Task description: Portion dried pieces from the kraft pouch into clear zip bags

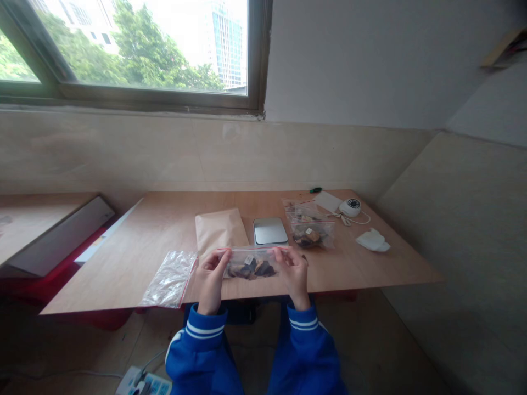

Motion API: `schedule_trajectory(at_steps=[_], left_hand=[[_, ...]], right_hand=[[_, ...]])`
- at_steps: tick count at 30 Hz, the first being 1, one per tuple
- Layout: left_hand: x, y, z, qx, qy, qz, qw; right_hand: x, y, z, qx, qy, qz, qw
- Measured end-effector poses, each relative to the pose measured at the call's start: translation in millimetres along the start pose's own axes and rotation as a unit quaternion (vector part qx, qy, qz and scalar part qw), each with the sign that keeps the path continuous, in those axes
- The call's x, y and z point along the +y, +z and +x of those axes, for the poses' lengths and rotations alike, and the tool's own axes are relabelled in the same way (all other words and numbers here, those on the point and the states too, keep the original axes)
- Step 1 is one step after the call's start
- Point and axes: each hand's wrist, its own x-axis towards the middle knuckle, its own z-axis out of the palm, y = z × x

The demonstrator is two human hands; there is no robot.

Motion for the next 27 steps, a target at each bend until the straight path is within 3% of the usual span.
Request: schedule_trajectory(at_steps=[4, 13, 17, 21, 27], left_hand=[[-3.2, 4.5, -2.8, 0.013, 0.004, -0.025, 1.0], [-5.9, 10.2, -7.2, -0.069, -0.038, -0.18, 0.981], [-8.2, 2.0, -5.0, -0.103, 0.015, -0.156, 0.982], [-12.9, -1.6, -2.4, -0.103, 0.061, -0.083, 0.989], [-12.2, -1.1, -2.4, -0.076, 0.04, -0.012, 0.996]], right_hand=[[-2.6, 2.4, 0.4, 0.012, -0.002, -0.005, 1.0], [0.9, 13.1, 0.3, -0.007, 0.047, 0.098, 0.994], [2.7, 13.5, -0.6, -0.056, 0.078, 0.092, 0.991], [-0.1, 15.8, -1.0, -0.044, 0.062, 0.069, 0.995], [-1.4, 17.3, -0.8, -0.017, 0.051, 0.041, 0.998]])
